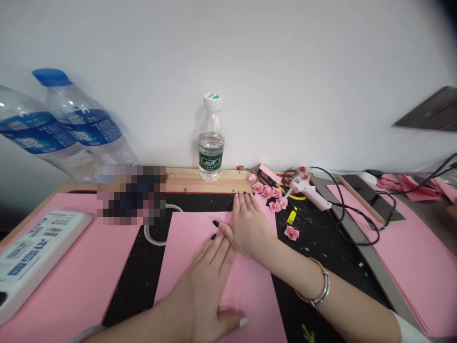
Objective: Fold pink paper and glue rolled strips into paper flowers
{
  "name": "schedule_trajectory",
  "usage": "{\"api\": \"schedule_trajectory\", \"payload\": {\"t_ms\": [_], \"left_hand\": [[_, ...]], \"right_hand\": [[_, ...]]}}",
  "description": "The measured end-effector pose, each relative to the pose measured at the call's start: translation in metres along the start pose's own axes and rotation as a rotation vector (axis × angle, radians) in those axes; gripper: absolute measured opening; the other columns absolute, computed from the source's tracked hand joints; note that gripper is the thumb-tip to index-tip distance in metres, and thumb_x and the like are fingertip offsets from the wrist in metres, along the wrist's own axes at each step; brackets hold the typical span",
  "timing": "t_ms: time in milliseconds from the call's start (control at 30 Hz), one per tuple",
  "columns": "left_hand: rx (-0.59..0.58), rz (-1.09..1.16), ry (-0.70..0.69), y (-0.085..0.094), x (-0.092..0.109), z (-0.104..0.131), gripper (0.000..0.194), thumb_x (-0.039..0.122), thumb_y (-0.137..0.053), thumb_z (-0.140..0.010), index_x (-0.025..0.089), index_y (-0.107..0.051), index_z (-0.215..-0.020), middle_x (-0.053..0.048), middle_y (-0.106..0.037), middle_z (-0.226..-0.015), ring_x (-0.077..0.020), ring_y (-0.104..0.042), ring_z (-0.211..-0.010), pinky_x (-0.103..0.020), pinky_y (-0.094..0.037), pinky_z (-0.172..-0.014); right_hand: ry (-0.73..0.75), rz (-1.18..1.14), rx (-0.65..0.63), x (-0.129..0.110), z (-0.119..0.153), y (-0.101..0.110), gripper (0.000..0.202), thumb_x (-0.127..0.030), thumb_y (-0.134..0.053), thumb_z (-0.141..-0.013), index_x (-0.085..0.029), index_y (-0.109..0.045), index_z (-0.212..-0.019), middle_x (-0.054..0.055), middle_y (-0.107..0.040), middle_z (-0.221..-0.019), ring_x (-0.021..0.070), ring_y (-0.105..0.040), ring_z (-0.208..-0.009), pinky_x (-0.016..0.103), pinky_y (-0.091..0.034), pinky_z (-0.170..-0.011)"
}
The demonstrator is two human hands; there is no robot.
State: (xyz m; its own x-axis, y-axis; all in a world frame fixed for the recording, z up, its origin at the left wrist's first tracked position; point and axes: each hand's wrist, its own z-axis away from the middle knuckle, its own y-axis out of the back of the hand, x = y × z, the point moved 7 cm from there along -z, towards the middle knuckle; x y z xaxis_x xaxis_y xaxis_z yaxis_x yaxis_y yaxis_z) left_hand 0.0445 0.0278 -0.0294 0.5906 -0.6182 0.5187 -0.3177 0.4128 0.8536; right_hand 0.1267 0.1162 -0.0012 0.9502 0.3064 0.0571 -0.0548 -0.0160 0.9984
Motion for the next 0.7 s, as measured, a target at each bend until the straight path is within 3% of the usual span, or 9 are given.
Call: {"api": "schedule_trajectory", "payload": {"t_ms": [267, 400, 700], "left_hand": [[0.000, -0.008, 0.001, 0.004, 0.002, 0.001, 0.105, 0.058, -0.060, -0.075, 0.014, 0.000, -0.149, -0.015, 0.001, -0.155, -0.0362, -0.001, -0.141, -0.055, -0.015, -0.113], [0.000, -0.019, 0.006, 0.000, 0.001, 0.002, 0.101, 0.060, -0.058, -0.076, 0.012, -0.006, -0.149, -0.016, -0.003, -0.155, -0.0362, 0.000, -0.141, -0.055, -0.015, -0.113], [0.010, -0.033, 0.005, 0.003, 0.001, 0.002, 0.099, 0.060, -0.056, -0.078, 0.012, -0.007, -0.149, -0.016, -0.005, -0.155, -0.0358, -0.001, -0.141, -0.055, -0.015, -0.113]], "right_hand": [[0.068, -0.084, 0.008, 0.008, 0.019, 0.004, 0.056, -0.034, -0.031, -0.096, 0.001, -0.037, -0.139, 0.020, -0.035, -0.146, 0.0310, -0.028, -0.137, 0.049, -0.022, -0.111], [0.164, -0.133, -0.029, 0.008, 0.032, 0.004, 0.054, -0.035, -0.030, -0.096, -0.003, -0.038, -0.140, 0.018, -0.035, -0.147, 0.0286, -0.025, -0.139, 0.051, -0.018, -0.112], [0.258, -0.193, -0.025, 0.009, 0.035, 0.004, 0.050, -0.035, -0.030, -0.097, -0.010, -0.038, -0.141, 0.012, -0.038, -0.147, 0.0268, -0.022, -0.140, 0.054, -0.014, -0.113]]}}
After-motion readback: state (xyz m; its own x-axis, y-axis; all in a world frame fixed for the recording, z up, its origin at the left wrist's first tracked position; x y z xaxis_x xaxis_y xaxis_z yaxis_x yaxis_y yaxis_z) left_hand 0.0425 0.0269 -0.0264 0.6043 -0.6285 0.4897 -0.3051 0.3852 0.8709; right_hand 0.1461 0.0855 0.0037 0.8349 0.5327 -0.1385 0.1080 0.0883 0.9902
